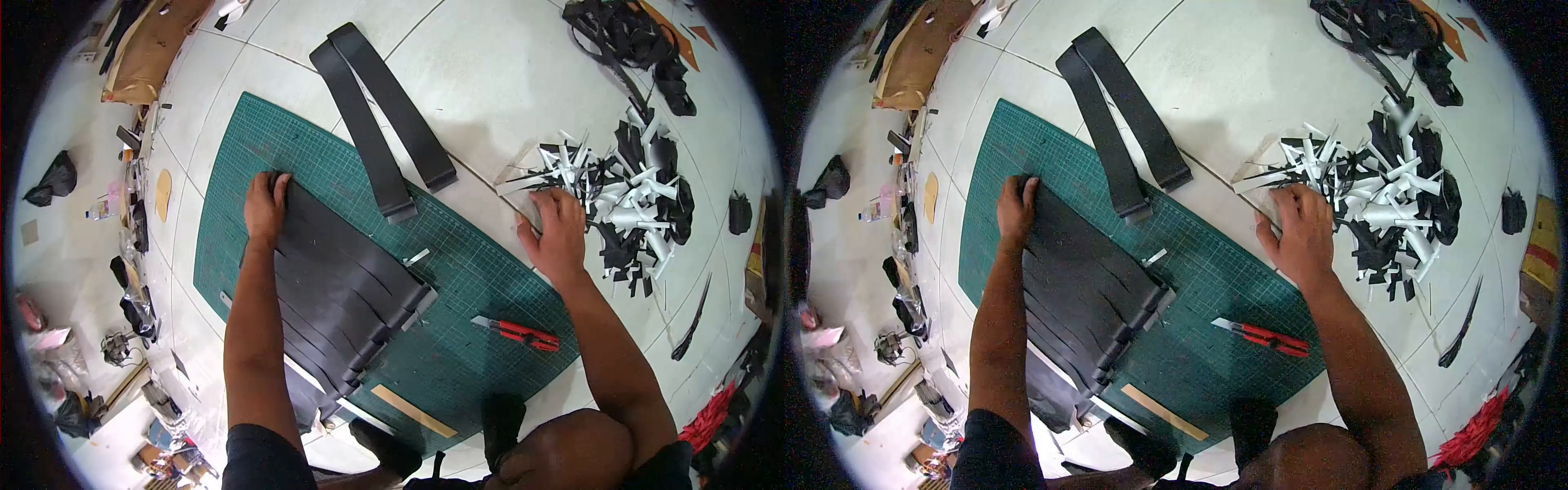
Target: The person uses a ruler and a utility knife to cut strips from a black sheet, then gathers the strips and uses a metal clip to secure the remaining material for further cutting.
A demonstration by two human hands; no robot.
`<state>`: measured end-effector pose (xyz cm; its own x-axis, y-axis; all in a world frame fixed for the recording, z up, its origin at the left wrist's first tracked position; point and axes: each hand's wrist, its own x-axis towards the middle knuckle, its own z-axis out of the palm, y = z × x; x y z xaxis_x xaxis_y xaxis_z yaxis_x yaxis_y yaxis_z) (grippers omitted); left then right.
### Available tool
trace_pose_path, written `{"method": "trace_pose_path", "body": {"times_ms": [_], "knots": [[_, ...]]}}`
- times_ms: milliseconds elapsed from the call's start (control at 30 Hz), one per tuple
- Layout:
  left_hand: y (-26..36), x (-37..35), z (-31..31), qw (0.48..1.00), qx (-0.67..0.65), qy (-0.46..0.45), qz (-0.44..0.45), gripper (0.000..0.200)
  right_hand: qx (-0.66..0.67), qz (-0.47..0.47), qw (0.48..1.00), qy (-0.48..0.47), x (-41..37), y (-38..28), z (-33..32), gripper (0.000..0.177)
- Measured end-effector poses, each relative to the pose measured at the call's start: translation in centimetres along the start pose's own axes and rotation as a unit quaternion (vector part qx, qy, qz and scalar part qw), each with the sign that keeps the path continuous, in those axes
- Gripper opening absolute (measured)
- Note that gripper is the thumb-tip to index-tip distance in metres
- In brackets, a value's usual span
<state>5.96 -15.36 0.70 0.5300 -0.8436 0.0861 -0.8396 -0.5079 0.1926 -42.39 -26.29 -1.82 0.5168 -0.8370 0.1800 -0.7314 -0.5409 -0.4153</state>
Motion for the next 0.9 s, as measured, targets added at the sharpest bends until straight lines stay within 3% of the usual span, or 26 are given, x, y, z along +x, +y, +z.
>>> {"method": "trace_pose_path", "body": {"times_ms": [100, 200, 267, 467, 533, 633, 767, 800, 900], "knots": [[0.5, -0.4, -0.1, 0.998, 0.022, 0.041, 0.039, 0.036, 0.002, 0.006, 1.0, -0.003, 0.0, 0.1, 0.1, 0.042], [3.0, -0.8, -3.0, 0.99, 0.001, 0.041, 0.135, 0.032, 0.006, 0.006, 1.0, -0.005, -0.1, 0.2, 0.1, 0.042], [6.2, -1.6, -5.5, 0.972, -0.003, 0.034, 0.234, 0.031, 0.01, 0.001, 1.0, -0.001, -0.3, 0.4, 0.2, 0.042], [16.9, -2.6, -15.8, 0.929, -0.086, -0.07, 0.354, 0.034, 0.02, -0.005, 1.0, 0.017, -0.2, 0.4, 0.2, 0.042], [18.6, -1.0, -17.2, 0.921, -0.076, -0.033, 0.38, 0.034, 0.023, -0.007, 0.999, 0.025, -0.2, 0.4, 0.3, 0.042], [20.7, 3.5, -17.6, 0.954, -0.1, -0.039, 0.279, 0.031, 0.018, -0.007, 1.0, 0.022, -0.2, 0.5, 0.3, 0.042], [20.7, 11.2, -13.9, 0.945, -0.158, -0.043, 0.285, 0.032, 0.019, -0.003, 1.0, 0.024, -0.4, 0.4, 0.3, 0.043], [20.6, 12.7, -12.5, 0.953, -0.163, -0.057, 0.251, 0.034, 0.02, 0.0, 1.0, 0.022, -0.5, 0.4, 0.3, 0.043], [18.4, 17.0, -6.1, 0.957, -0.098, -0.038, 0.27, 0.041, 0.026, 0.0, 0.999, 0.02, -0.2, 0.4, 0.2, 0.043]]}}
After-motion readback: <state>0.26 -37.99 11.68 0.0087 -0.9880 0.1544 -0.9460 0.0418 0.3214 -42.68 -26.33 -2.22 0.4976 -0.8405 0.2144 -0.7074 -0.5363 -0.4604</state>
